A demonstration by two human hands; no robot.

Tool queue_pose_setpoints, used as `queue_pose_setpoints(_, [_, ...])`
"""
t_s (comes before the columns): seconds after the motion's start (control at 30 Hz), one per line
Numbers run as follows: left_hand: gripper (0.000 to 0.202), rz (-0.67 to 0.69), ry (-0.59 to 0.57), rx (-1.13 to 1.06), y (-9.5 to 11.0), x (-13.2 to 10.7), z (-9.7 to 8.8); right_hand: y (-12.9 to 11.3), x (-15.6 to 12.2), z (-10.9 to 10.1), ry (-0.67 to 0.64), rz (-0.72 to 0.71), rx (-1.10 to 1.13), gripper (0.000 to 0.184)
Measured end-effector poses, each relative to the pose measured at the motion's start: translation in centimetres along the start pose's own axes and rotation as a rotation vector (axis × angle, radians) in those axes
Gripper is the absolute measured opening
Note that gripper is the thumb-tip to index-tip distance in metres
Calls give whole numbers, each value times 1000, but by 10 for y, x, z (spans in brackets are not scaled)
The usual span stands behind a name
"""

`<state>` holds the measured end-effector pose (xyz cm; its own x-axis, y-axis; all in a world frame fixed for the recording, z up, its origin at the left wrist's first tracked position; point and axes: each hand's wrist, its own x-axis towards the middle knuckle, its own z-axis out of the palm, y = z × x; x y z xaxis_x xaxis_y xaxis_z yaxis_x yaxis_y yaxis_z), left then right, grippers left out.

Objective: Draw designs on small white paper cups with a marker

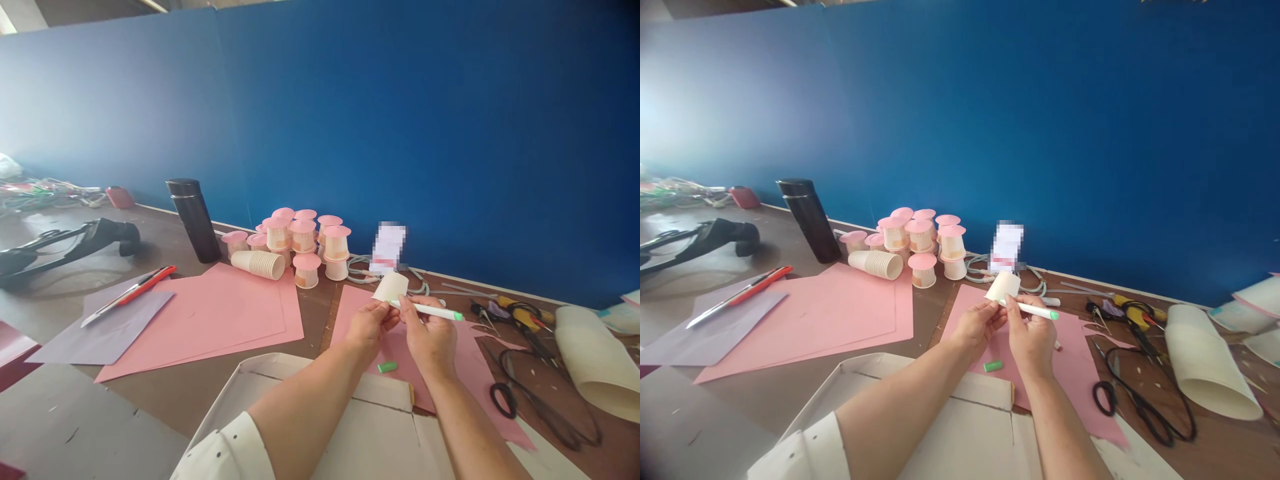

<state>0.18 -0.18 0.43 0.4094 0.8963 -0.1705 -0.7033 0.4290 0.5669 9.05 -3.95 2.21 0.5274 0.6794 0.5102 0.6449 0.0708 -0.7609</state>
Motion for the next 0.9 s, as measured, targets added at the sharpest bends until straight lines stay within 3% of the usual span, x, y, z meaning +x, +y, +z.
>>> queue_pose_setpoints(0.57, [17, 7, -15, 54, -2, -1, 0, -4, 0, 0, 15, -25, -35, 38])
queue_pose_setpoints(0.77, [10, -49, 39, -49, 4, -4, 4, -9, 5, -7, 182, 83, 143, 38])
queue_pose_setpoints(0.9, [6, -78, 35, -84, 5, -5, 5, -9, 7, -9, 183, 99, 148, 38])
